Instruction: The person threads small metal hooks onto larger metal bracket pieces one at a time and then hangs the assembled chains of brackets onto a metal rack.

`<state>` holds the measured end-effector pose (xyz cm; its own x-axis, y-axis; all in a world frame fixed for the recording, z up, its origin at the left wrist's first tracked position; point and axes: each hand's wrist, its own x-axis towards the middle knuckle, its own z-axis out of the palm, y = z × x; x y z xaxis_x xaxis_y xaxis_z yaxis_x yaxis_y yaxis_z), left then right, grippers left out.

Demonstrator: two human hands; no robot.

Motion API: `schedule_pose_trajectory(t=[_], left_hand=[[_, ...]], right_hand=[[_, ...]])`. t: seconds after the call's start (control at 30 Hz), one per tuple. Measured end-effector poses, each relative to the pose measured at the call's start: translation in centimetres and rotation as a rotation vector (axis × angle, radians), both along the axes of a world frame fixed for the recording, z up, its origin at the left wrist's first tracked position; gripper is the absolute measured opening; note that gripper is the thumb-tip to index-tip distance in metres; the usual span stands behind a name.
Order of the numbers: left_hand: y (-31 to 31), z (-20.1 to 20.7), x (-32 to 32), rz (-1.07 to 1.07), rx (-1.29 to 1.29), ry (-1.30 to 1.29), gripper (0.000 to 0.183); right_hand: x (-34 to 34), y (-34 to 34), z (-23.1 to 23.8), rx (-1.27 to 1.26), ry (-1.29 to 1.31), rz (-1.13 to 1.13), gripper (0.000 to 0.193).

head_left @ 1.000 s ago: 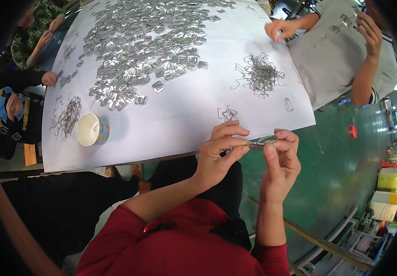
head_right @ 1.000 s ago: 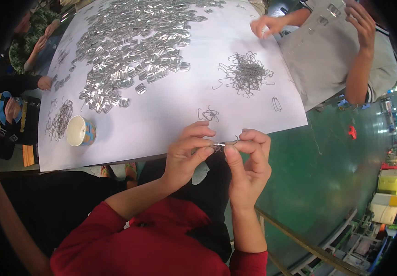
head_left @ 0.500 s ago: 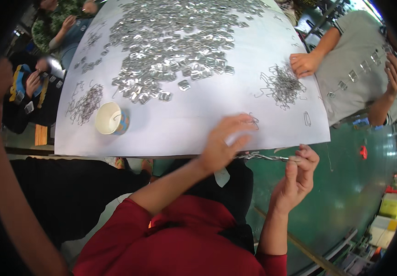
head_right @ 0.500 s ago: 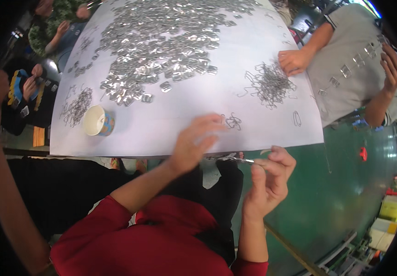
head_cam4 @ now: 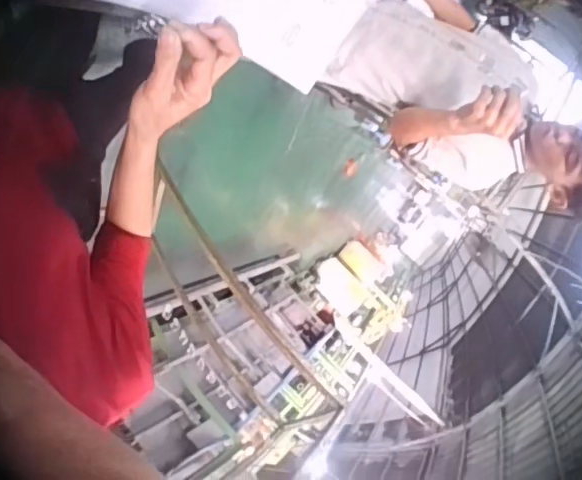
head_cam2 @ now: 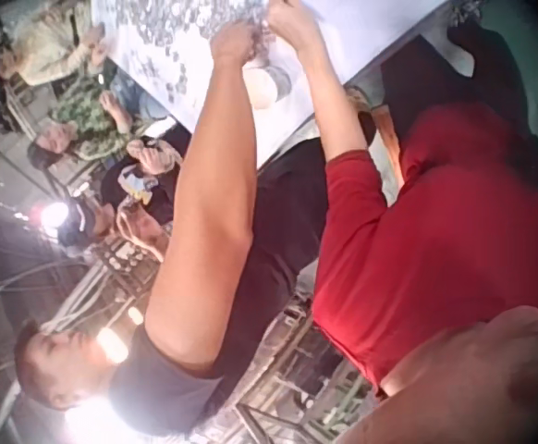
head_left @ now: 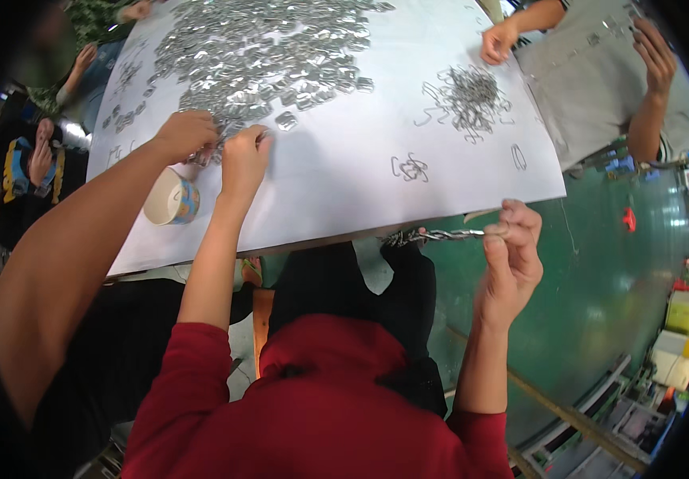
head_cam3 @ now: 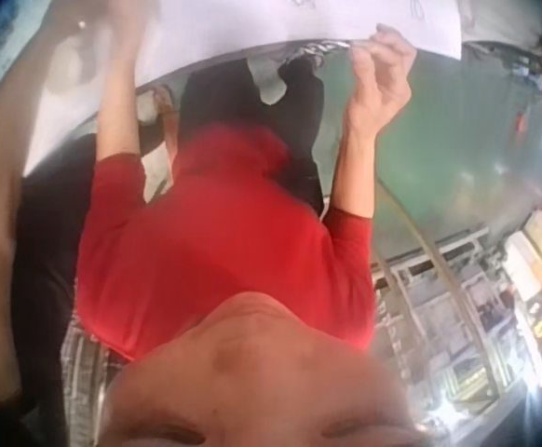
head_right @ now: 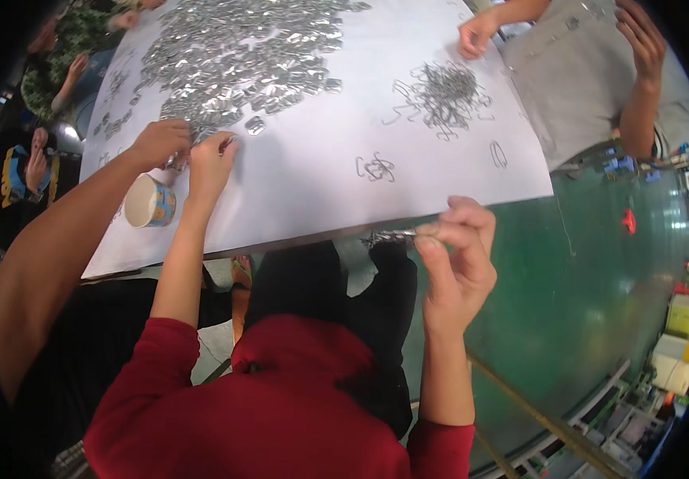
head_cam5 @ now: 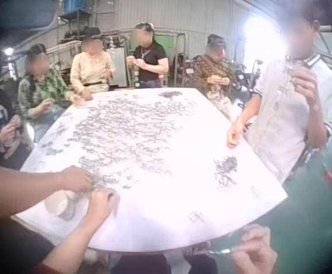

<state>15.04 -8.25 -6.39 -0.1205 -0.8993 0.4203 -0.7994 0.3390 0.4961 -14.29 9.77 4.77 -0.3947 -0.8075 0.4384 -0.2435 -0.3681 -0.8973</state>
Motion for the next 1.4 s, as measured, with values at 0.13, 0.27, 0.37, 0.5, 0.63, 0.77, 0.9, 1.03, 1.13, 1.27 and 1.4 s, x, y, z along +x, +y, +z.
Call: schedule_pose_trajectory(t=[0.13, 0.27, 0.37, 0.5, 0.63, 0.77, 0.9, 1.03, 1.13, 1.27, 1.4], left_hand=[[4.5, 5.0, -7.3, -0.267, 0.539, 0.857, 0.013], [8.2, 9.2, -14.6, -0.482, 0.694, 1.030, 0.012], [9.6, 10.3, -16.8, -0.613, 0.673, 1.055, 0.012], [10.4, 10.5, -17.9, -0.630, 0.650, 1.064, 0.011], [10.4, 10.0, -17.6, -0.618, 0.622, 0.964, 0.009], [10.6, 9.9, -16.9, -0.642, 0.518, 0.895, 0.008], [10.9, 9.4, -16.1, -0.672, 0.453, 0.867, 0.009], [11.0, 9.6, -16.0, -0.716, 0.517, 0.832, 0.010], [11.1, 9.6, -16.3, -0.722, 0.554, 0.841, 0.011], [11.0, 9.3, -16.0, -0.749, 0.611, 0.812, 0.010], [11.2, 9.2, -16.0, -0.735, 0.605, 0.825, 0.010]], right_hand=[[-0.3, -0.1, -0.8, -0.024, 0.012, 0.073, 0.009], [-1.0, -0.2, -1.7, 0.048, 0.009, 0.057, 0.008], [-1.0, -0.1, -1.9, 0.161, -0.064, 0.052, 0.008], [-1.1, -0.3, -3.1, 0.180, -0.192, 0.079, 0.008], [-1.3, -0.5, -3.8, 0.205, -0.169, 0.094, 0.009], [-1.3, -0.5, -3.9, 0.278, -0.282, 0.150, 0.010], [-4.7, -1.4, -3.2, 0.351, 0.064, 0.316, 0.022], [-10.6, -5.6, -5.6, 0.487, 0.215, 0.138, 0.020], [-13.9, -10.8, -8.6, 0.455, 0.404, 0.088, 0.015], [-14.3, -16.7, -8.7, 0.556, 0.821, 0.088, 0.008], [-14.3, -19.1, -9.8, 0.659, 1.127, 0.154, 0.009]])
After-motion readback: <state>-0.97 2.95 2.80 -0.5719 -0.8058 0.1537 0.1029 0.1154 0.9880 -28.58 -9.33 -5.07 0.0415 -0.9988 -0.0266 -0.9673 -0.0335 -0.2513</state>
